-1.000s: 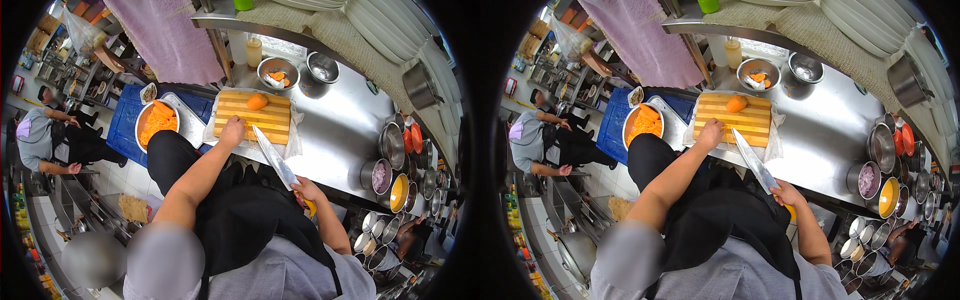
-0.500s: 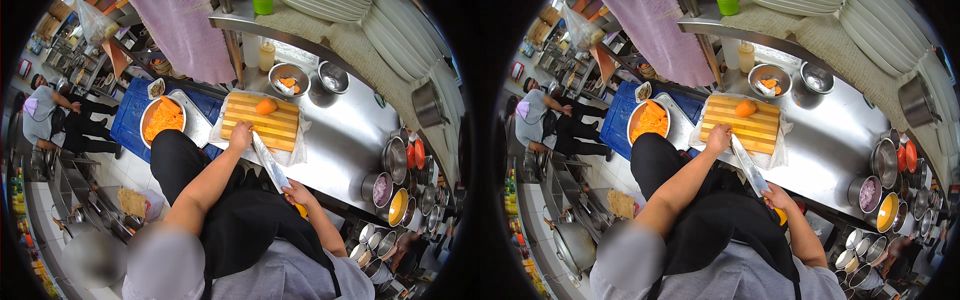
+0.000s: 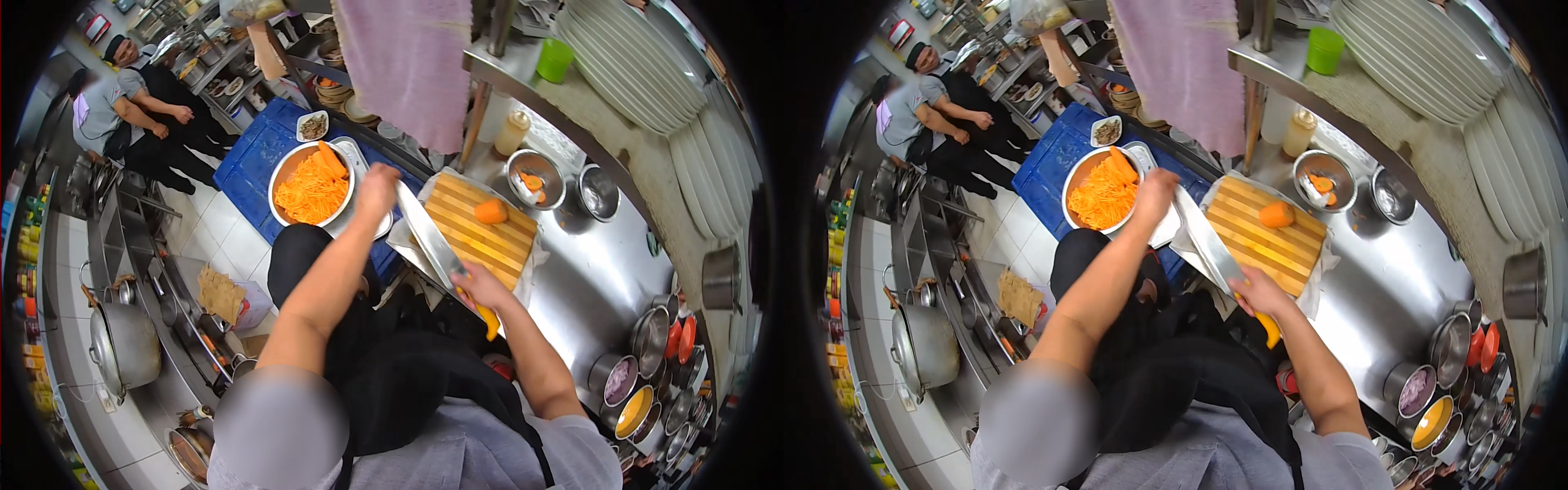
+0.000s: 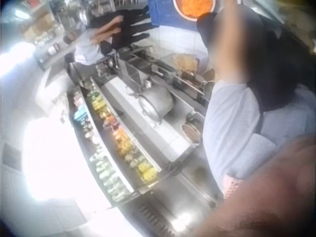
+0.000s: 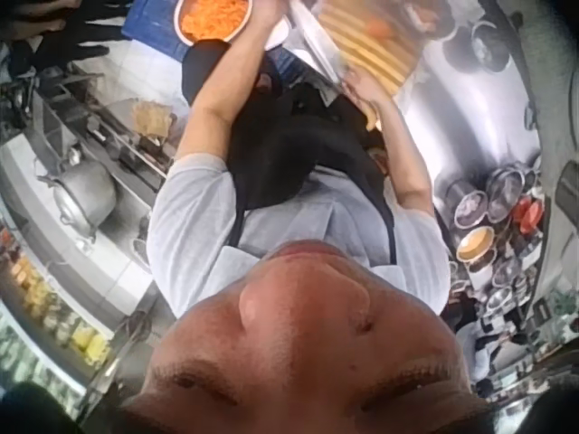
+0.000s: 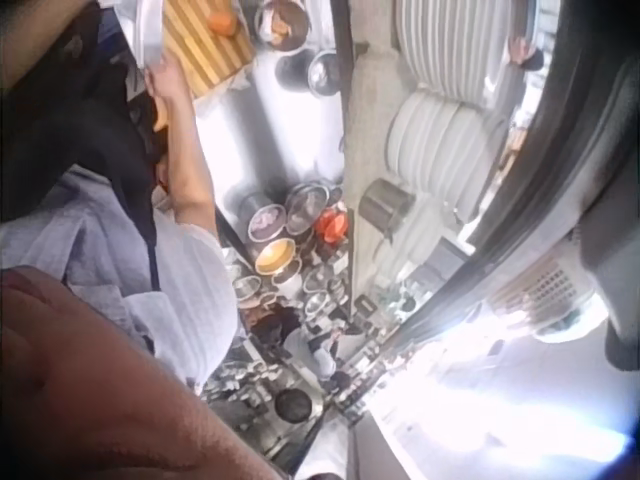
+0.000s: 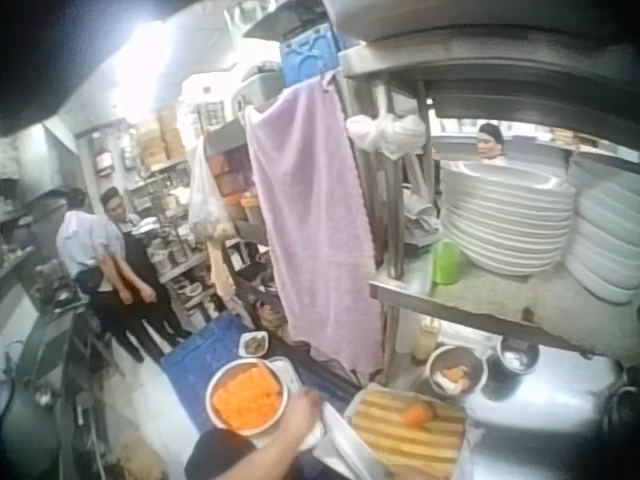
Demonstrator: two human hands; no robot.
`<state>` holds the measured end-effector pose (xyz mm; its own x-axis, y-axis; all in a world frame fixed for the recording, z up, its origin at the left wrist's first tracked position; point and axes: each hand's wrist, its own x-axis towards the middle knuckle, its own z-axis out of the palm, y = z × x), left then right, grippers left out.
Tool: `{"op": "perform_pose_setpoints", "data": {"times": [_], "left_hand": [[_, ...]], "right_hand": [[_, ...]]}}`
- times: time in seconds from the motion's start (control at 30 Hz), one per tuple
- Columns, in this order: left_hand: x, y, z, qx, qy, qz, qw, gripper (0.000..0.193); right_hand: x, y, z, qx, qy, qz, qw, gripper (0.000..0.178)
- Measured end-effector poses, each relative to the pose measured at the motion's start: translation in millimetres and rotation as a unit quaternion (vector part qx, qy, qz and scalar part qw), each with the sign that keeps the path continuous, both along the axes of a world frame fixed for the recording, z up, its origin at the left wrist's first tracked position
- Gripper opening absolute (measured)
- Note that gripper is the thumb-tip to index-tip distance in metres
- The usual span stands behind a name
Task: The person slices carrots on a wooden cutting board using a large knife, then transfers the sliced pieces into a metal bowl.
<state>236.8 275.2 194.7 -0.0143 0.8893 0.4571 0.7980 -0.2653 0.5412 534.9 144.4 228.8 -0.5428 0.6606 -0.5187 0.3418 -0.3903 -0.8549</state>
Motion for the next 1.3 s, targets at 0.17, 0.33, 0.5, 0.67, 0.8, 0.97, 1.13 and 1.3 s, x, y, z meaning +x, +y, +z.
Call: {"op": "perform_pose_setpoints", "data": {"times": [0.17,0.33,0.5,0.67,0.8,0.97,1.13,1.3], "left_hand": [[-143.3,43.7,51.6,0.05,0.088,0.129,0.987,0.016],[-270.8,28.3,26.6,-0.122,-0.017,0.35,0.929,0.02],[-257.0,23.9,10.1,-0.198,0.002,0.287,0.937,0.03],[-162.2,67.0,39.2,-0.134,-0.051,0.131,0.981,0.03],[-19.4,87.5,50.9,-0.142,-0.058,-0.104,0.983,0.033],[112.6,62.4,41.8,-0.258,0.03,-0.288,0.922,0.046],[177.2,49.1,5.9,-0.213,0.134,-0.3,0.92,0.072],[219.5,24.8,-10.2,-0.249,0.213,-0.281,0.902,0.076]], "right_hand": [[-110.3,82.6,49.6,0.05,0.012,0.081,0.995,0.024],[-125.2,92.3,37.0,0.232,-0.084,0.116,0.962,0.033],[-57.8,68.9,16.5,0.049,-0.043,0.041,0.997,0.026],[26.3,-9.0,-6.9,-0.027,0.024,-0.092,0.995,0.023],[78.9,-76.8,-17.4,-0.086,0.107,-0.27,0.953,0.022],[114.9,-129.8,-28.2,-0.079,0.169,-0.387,0.903,0.028],[123.7,-162.6,-43.3,-0.049,0.167,-0.432,0.885,0.024],[107.1,-187.3,-65.9,-0.063,0.17,-0.446,0.876,0.021]]}}
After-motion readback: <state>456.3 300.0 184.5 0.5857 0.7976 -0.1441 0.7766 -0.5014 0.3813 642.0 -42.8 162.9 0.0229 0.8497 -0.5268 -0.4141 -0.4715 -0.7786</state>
